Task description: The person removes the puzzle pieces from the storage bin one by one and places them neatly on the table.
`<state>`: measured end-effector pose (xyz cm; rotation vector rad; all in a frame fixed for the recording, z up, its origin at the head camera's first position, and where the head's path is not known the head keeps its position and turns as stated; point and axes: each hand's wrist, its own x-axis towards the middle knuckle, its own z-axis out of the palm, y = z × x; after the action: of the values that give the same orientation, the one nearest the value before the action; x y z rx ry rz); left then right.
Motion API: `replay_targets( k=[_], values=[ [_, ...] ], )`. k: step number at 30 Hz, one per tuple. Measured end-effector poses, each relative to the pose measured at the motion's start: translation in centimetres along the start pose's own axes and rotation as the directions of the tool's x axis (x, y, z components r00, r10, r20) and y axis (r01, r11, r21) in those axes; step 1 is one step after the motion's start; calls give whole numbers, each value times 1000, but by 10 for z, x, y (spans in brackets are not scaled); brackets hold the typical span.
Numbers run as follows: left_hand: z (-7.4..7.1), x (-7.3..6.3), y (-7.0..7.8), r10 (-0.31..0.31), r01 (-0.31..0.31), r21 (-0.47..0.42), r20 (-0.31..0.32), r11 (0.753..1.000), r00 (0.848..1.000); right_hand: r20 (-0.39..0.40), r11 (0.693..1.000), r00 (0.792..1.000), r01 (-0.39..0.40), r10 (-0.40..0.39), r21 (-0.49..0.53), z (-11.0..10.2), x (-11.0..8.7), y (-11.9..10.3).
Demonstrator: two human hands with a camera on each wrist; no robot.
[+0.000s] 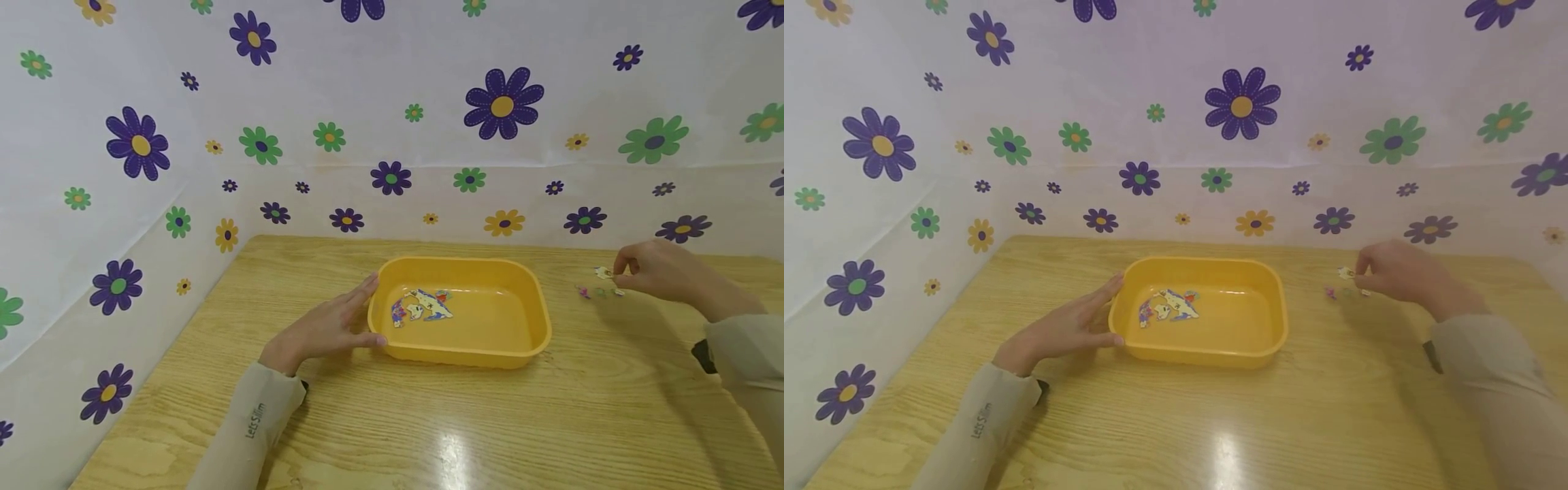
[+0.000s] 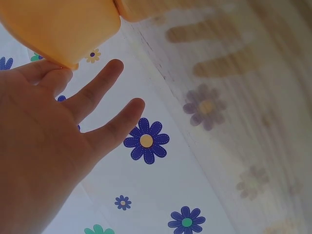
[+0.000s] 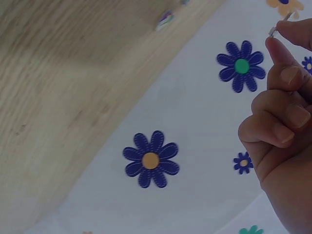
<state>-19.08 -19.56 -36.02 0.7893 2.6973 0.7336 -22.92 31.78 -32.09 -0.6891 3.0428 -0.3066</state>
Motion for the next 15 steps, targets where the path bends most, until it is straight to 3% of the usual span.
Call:
replay_targets(
  k=[15],
  values=[
    [0,0,0,5,-5,25,1,1000,1000,73,995,992,-100,101,-20,12,-10,37]
  ],
)
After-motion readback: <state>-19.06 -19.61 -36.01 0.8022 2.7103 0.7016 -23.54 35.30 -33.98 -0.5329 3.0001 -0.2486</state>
